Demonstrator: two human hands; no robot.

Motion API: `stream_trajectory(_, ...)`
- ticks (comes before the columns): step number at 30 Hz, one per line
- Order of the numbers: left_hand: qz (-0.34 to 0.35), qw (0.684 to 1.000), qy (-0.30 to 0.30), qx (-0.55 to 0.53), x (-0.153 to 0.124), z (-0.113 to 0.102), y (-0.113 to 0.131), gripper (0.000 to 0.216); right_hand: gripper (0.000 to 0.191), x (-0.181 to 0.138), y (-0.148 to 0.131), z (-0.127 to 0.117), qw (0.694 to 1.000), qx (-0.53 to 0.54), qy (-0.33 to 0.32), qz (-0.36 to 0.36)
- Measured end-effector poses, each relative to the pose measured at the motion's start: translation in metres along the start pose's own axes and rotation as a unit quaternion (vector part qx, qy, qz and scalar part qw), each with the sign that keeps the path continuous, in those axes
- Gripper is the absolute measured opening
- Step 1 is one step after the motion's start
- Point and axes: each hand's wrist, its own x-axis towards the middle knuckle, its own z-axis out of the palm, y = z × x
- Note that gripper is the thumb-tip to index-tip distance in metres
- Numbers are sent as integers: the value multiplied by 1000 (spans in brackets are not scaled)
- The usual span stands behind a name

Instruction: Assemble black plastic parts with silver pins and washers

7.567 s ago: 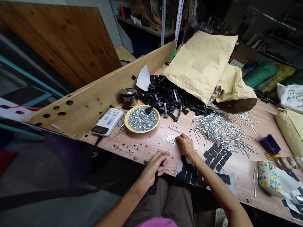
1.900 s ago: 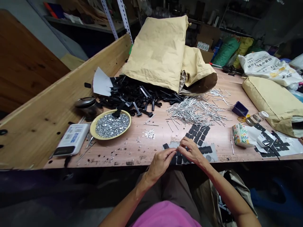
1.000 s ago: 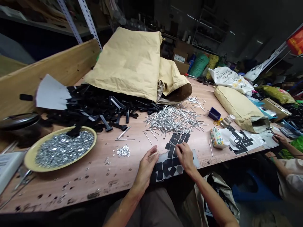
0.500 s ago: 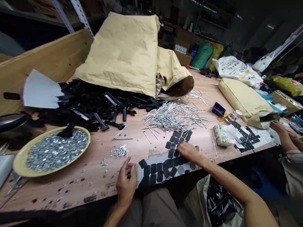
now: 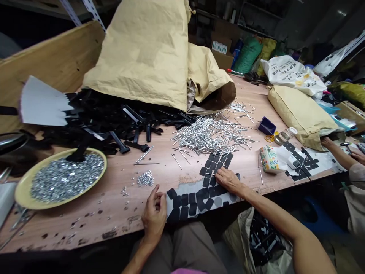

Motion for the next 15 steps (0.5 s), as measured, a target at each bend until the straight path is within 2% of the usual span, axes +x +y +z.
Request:
stream_trajectory(4, 2, 1000, -1, 6, 0, 1, -4, 43, 27, -2, -11, 3, 1000, -5, -6, 10)
stream_trajectory(8, 14, 1000, -5, 13, 0, 1, -7, 43, 25, 6, -9, -3, 998, 30, -23, 40)
stream_trajectory(12, 14, 1000, -1, 7, 0, 1, -7, 42, 23, -9, -6, -35, 985, 120, -26, 125)
stream_trajectory(14, 13, 1000, 1, 0, -1, 3, -7, 40, 22, -39, -6, -60, 967, 177, -38, 178)
stream_trajectory(15, 14, 1000, 4, -2, 0, 4, -7, 40, 22, -57, -6, -73, 957, 197, -65, 203)
